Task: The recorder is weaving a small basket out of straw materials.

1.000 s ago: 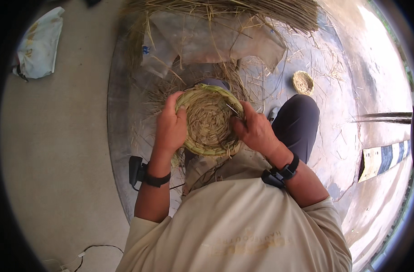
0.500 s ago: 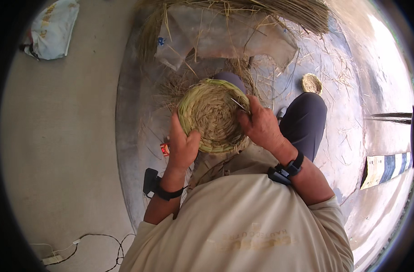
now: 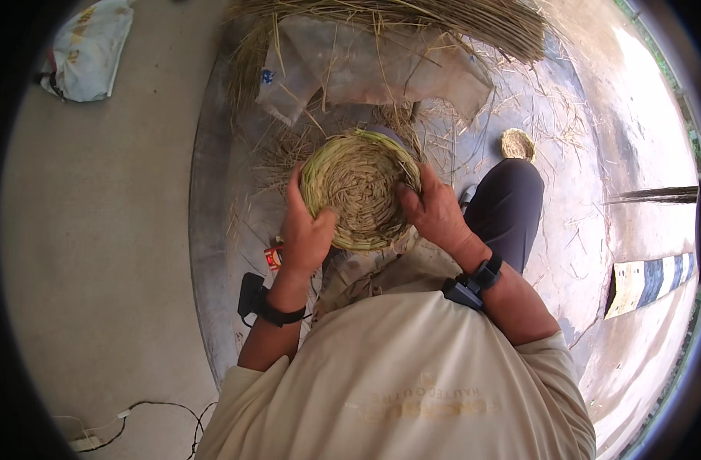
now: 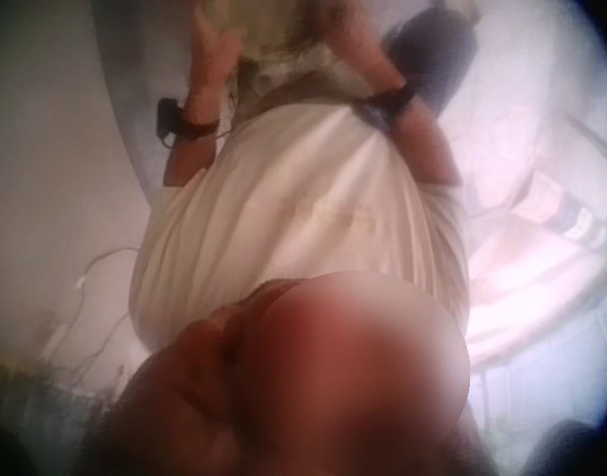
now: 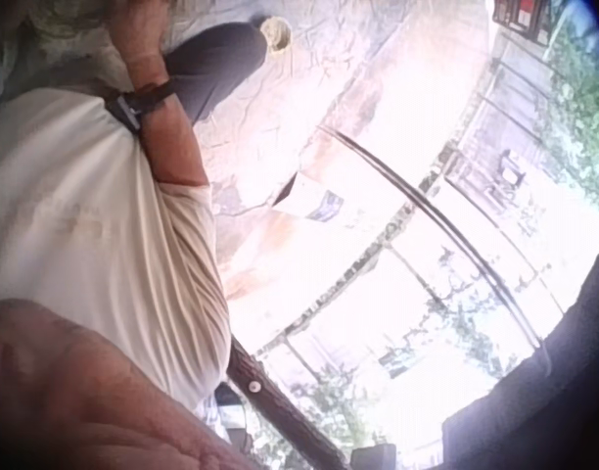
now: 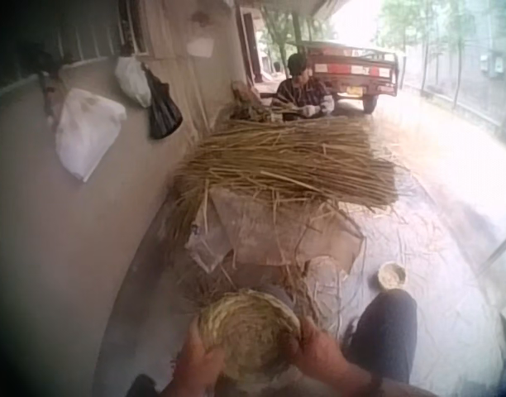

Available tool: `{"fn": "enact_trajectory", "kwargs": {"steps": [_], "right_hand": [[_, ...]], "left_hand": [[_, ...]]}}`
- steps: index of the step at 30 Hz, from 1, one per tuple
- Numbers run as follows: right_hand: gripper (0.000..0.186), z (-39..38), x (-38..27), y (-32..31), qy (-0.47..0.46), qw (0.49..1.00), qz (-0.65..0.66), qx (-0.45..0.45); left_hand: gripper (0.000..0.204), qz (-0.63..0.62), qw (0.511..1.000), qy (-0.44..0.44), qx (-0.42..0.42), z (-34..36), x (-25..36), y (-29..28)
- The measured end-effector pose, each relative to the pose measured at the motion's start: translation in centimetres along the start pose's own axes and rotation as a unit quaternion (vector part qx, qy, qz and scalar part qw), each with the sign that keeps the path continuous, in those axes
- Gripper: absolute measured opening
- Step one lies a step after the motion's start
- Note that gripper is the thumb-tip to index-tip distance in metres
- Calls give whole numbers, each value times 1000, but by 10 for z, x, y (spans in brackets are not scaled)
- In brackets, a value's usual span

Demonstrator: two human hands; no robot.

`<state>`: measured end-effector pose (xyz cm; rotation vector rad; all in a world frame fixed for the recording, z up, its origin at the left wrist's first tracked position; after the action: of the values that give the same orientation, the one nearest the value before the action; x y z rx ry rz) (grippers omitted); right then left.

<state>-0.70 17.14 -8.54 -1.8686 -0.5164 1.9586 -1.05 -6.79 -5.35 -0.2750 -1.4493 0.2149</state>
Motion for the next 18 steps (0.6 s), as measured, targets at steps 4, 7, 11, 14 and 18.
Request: {"fn": "enact_trajectory", "kwargs": {"steps": [4, 7, 11, 14, 18], "right_hand": [[48, -3, -4, -5, 17, 999, 48, -13], [59, -5, 6, -6, 23, 990, 133, -46], [57, -19, 11, -10, 33, 978, 193, -77], [51, -25, 9, -16, 25, 981, 180, -65], [41, -26, 17, -43, 29, 982, 186, -3]], "left_hand": [[69, -154, 987, -37, 2, -15, 17, 7], [67, -203, 978, -28, -40, -23, 28, 12], [63, -213, 972, -76, -65, -35, 14, 10], [66, -190, 977, -66, -76, -34, 10, 12], [70, -191, 974, -34, -116, -16, 18, 34]]}}
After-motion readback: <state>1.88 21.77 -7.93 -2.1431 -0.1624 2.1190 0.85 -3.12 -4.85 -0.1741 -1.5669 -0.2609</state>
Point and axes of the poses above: each hand's wrist, its own z-axis towards the middle knuckle, its own y-axis out of the palm, x = y × z, the point moved 8 cm from there along z, towards the middle knuckle, and after that the axes turned 1 degree about y, right-handed, at the moved point
